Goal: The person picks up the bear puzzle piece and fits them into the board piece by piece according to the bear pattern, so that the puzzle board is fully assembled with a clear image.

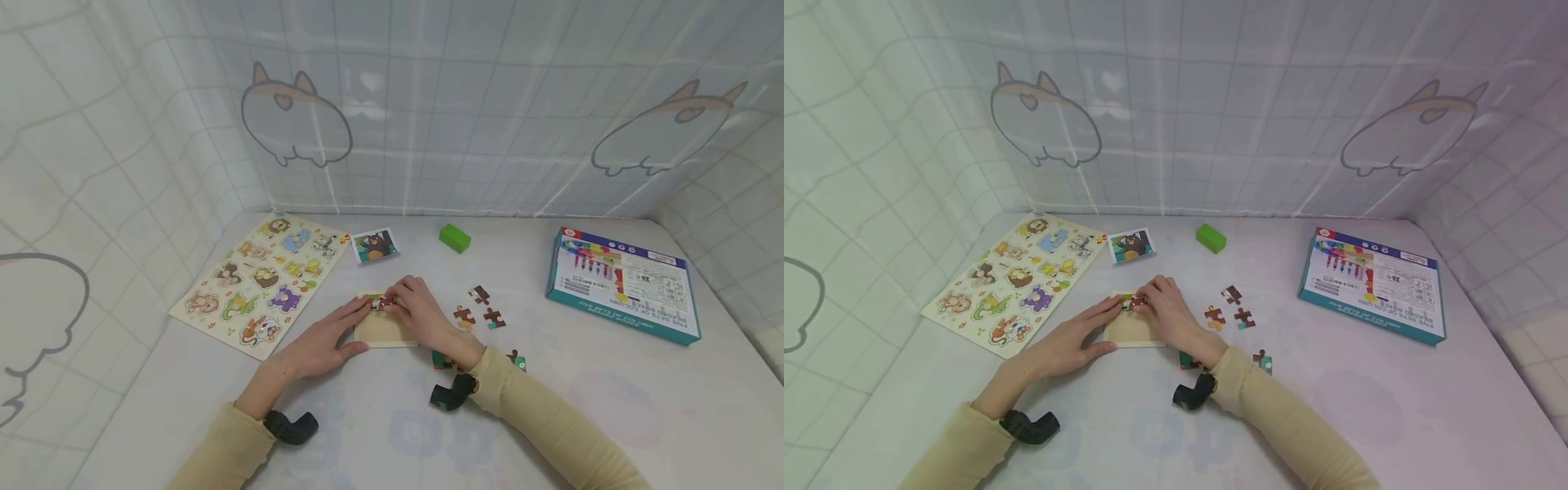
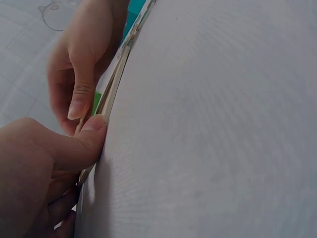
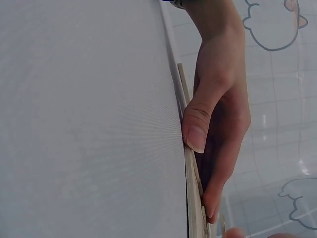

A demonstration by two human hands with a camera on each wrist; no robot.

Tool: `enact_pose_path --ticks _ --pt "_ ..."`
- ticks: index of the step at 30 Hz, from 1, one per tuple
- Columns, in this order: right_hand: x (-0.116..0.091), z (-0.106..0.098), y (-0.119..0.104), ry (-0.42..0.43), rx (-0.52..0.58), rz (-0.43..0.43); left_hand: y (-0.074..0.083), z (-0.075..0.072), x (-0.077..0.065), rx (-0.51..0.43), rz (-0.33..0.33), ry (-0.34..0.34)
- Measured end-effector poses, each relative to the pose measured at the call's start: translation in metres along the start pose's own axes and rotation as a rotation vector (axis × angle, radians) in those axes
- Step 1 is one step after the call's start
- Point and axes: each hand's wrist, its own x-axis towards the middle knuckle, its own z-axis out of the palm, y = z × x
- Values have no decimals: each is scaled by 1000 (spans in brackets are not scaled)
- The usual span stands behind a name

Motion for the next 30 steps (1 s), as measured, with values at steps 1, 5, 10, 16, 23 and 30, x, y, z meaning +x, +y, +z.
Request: enact_pose_path --ticks 1,5,10,16,23,30 --pt "0 1 1 5 -3 -3 0 0 0 0 0 1" --pt "0 1 1 13 -9 -6 0 0 0 5 -2 -2" --pt "1 2 2 12 6 15 1 0 0 8 -2 -1" --pt "0 3 2 28 31 22 1 1 0 10 -2 7" --pt "0 4 3 39 12 11 1 1 0 7 -2 8" --pt "1 5 6 36 -19 8 1 2 0 8 1 16"
